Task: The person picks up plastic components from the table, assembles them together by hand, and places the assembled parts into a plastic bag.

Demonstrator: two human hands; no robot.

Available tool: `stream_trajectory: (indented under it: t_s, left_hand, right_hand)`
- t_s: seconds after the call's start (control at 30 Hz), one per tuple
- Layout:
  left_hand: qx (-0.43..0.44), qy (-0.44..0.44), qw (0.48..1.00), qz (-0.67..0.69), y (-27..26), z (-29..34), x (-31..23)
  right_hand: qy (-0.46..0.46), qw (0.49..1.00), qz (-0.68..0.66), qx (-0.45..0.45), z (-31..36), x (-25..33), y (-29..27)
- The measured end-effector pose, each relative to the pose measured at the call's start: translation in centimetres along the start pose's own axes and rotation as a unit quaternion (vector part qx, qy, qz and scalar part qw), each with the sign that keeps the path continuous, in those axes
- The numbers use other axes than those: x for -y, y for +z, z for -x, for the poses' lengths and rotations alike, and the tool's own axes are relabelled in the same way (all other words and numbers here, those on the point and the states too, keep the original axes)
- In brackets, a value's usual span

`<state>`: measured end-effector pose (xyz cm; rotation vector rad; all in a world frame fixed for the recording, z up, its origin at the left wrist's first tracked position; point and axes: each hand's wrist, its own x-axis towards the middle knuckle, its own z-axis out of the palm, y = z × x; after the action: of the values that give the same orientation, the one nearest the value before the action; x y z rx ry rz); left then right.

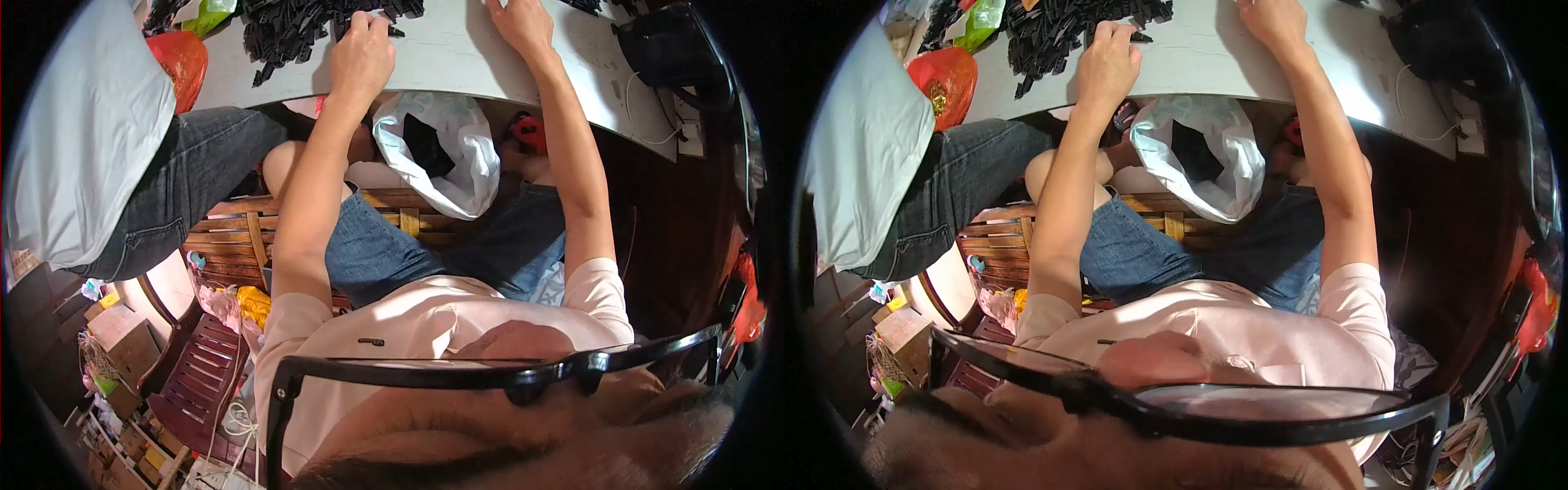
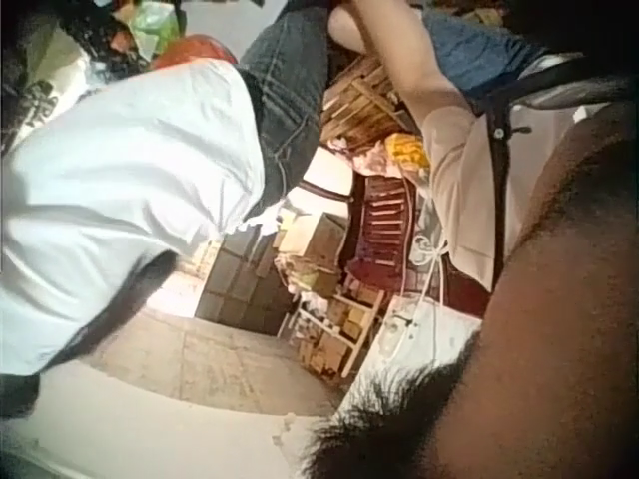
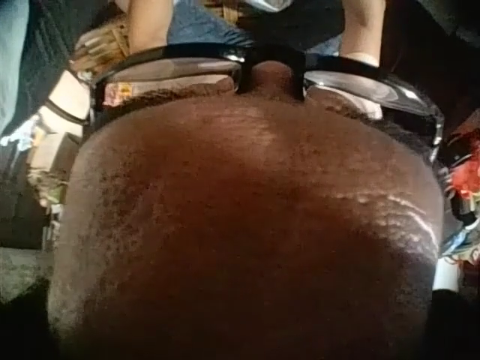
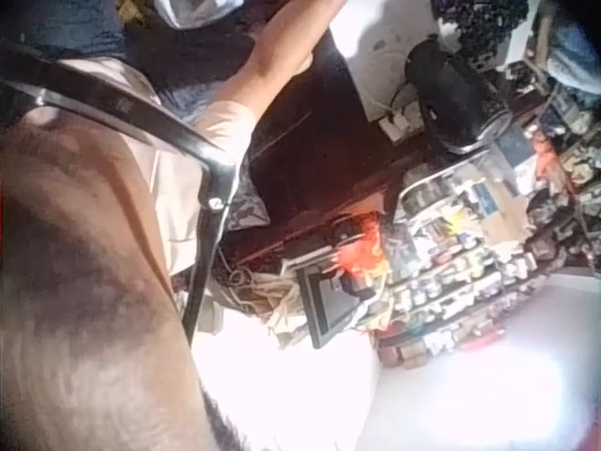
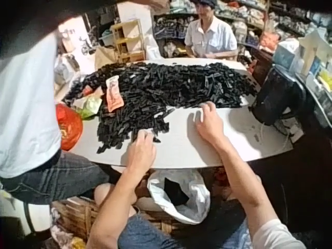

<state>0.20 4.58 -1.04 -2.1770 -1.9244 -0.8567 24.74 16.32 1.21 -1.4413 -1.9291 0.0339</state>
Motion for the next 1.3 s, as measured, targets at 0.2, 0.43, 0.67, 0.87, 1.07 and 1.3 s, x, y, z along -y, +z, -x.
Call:
stream_trajectory:
  t_s: [0.2, 0.43, 0.67, 0.87, 1.07, 1.3]
  left_hand:
    - [0.022, 0.004, 1.0, 0.02, 1.0, -1.0, -1.9]
    - [0.017, 0.044, 0.993, 0.106, 3.4, -2.1, -3.9]
    - [0.017, 0.043, 0.989, 0.14, 4.2, -2.6, -4.7]
    - [0.017, 0.038, 0.986, 0.158, 3.9, -2.2, -4.8]
    - [0.039, 0.013, 0.984, 0.174, 2.8, -1.7, -4.9]
    - [-0.014, -0.034, 0.969, 0.244, 3.1, -1.9, -2.0]
  right_hand:
    - [0.031, 0.999, 0.025, 0.027, -1.4, -1.2, 1.6]
    - [0.015, 0.999, 0.046, 0.024, -0.1, -2.9, 3.4]
    - [0.074, 0.995, 0.066, 0.021, -0.8, -1.7, 2.3]
    - [0.073, 0.993, 0.066, 0.069, -0.7, -2.8, 2.2]
    - [0.104, 0.992, 0.061, -0.031, -0.5, -3.6, 1.8]
    - [0.074, 0.995, 0.07, -0.007, -1.0, -1.2, 1.5]
